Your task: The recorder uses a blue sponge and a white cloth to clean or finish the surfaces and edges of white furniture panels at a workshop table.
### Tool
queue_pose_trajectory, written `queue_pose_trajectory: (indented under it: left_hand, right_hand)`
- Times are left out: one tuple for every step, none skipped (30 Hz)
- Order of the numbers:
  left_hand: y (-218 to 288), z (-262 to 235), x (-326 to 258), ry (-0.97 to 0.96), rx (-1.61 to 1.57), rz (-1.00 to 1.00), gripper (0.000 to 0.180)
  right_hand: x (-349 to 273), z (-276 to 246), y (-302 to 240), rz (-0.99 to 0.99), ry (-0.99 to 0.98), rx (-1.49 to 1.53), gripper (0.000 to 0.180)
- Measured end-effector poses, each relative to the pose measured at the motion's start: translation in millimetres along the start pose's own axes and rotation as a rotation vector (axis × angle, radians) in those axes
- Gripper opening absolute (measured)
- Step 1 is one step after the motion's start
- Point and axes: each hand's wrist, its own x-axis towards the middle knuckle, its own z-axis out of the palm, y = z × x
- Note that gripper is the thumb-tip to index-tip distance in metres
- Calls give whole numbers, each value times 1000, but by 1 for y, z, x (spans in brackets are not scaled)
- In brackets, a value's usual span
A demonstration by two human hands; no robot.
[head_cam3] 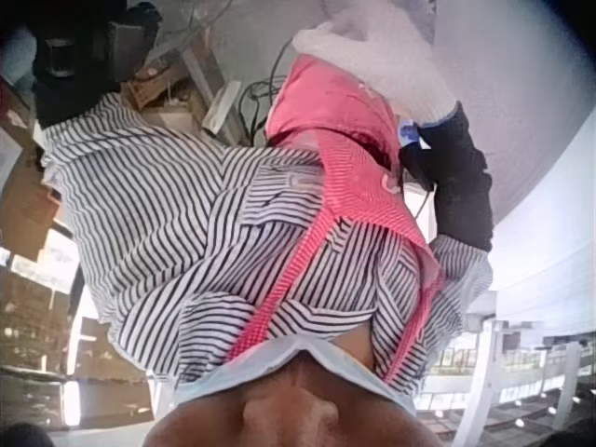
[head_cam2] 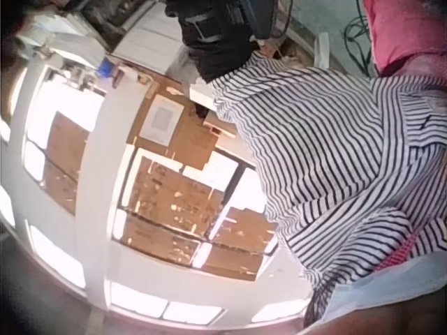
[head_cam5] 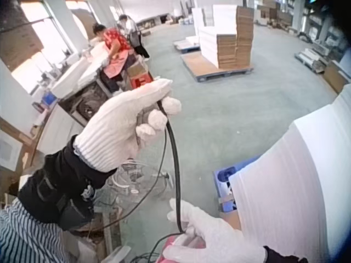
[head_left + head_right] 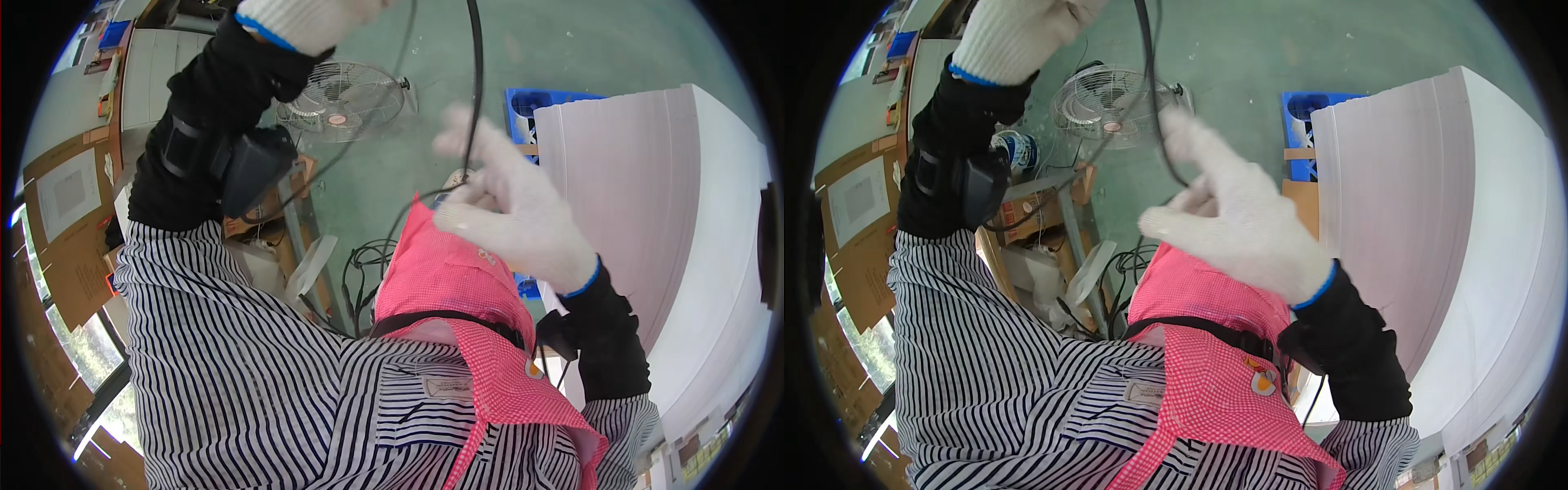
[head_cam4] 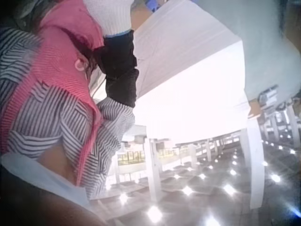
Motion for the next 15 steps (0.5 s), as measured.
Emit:
queue_pose_trajectory:
  left_hand:
    - [-6,12,-3,-35,36,-101,28]
    - [-14,20,-5,-73,71,-201,32]
    - [-26,8,-15,-291,276,-109,41]
    - [-45,-8,-31,-505,479,-13,52]
    - [-64,-11,-45,-596,492,81,64]
    - [-77,-15,-56,-741,482,-16,54]
    - [-76,20,-51,-730,465,-558,56]
    - [-73,31,-61,-743,614,-457,59]
    - [-91,30,-76,-639,568,-459,53]
    - [-112,31,-89,-546,523,-450,46]
    - [-115,40,-98,-453,501,-476,41]
    - [-117,48,-107,-360,478,-501,35]
    - [-123,48,-114,-275,478,-592,26]
    - [-129,42,-121,-366,666,-565,24]
    - [-130,35,-123,-465,855,-527,24]
  right_hand:
    - [4,2,5,-16,-100,9,43]
    - [3,0,8,-9,-93,9,43]
    - [2,0,9,41,-54,14,35]
    - [1,-1,9,89,-18,16,28]
    - [2,-3,14,47,-21,-21,27]
    - [1,2,16,35,-39,-22,27]
    - [-1,-7,26,-134,-7,-145,27]
    - [-3,-8,27,-320,-26,-254,27]
    - [-8,-2,18,-171,-41,-323,26]
    - [-17,3,19,-166,-33,-329,26]
    - [-25,6,23,-33,-86,-607,25]
    - [-34,9,27,107,-140,-881,24]
    - [-41,11,29,106,-136,-886,24]
    - [-48,14,32,94,-354,-964,25]
    - [-54,15,36,88,-564,-1036,27]
